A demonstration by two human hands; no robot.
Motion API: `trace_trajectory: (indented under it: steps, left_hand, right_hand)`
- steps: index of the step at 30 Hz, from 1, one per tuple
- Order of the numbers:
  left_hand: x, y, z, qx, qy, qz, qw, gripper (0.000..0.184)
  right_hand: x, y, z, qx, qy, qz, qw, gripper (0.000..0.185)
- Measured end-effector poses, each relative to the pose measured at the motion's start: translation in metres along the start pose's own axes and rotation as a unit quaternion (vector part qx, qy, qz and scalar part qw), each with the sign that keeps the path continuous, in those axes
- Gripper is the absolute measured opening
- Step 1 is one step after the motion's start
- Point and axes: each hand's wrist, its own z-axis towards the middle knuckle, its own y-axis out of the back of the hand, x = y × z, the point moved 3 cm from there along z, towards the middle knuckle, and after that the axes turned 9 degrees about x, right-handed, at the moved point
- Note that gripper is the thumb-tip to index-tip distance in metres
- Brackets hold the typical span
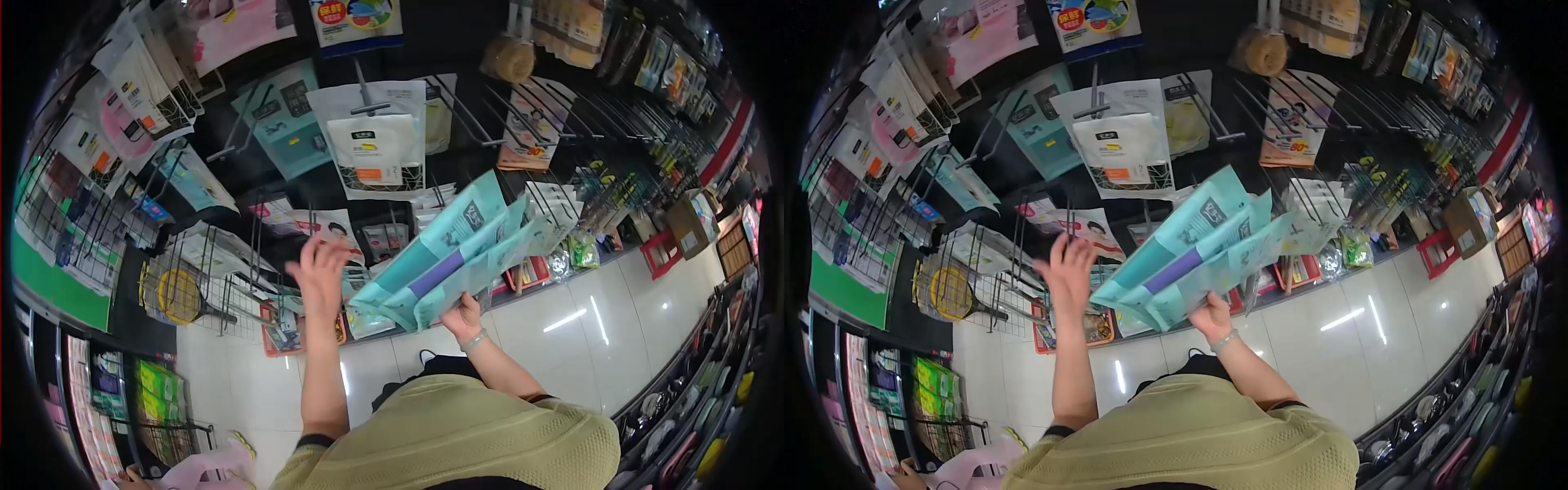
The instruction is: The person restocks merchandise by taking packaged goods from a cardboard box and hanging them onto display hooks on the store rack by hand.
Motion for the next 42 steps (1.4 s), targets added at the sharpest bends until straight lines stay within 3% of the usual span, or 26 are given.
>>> trace_trajectory:
  steps: [1, 4, 9, 12, 19, 23, 37, 42]
  left_hand:
    - [0.003, -0.014, -0.021, 0.072, -0.007, 0.009, 0.997, 0.065]
    - [0.017, -0.027, -0.073, 0.042, 0.018, 0.022, 0.999, 0.071]
    - [0.050, -0.010, -0.119, -0.127, 0.085, 0.060, 0.987, 0.039]
    - [0.042, -0.014, -0.132, -0.233, 0.063, 0.023, 0.970, 0.038]
    - [-0.033, -0.036, -0.116, -0.319, -0.070, -0.030, 0.945, 0.045]
    - [-0.051, -0.031, -0.090, -0.222, -0.126, -0.108, 0.961, 0.046]
    - [-0.054, -0.031, -0.052, -0.221, -0.136, -0.126, 0.958, 0.046]
    - [-0.041, -0.005, -0.011, -0.197, -0.125, -0.147, 0.961, 0.046]
  right_hand:
    - [-0.001, -0.006, 0.000, 0.004, -0.007, 0.025, 1.000, 0.047]
    - [-0.007, -0.017, -0.001, 0.010, -0.035, 0.064, 0.997, 0.048]
    - [-0.022, -0.020, -0.008, 0.054, -0.105, -0.082, 0.990, 0.049]
    - [-0.034, -0.019, -0.009, 0.053, -0.174, -0.104, 0.978, 0.052]
    - [-0.049, -0.026, -0.016, 0.045, -0.183, -0.087, 0.978, 0.053]
    - [-0.052, -0.015, -0.023, 0.039, -0.197, -0.089, 0.976, 0.051]
    - [-0.048, -0.019, -0.025, 0.031, -0.202, -0.056, 0.977, 0.055]
    - [-0.042, -0.018, -0.022, 0.016, -0.161, -0.059, 0.985, 0.056]
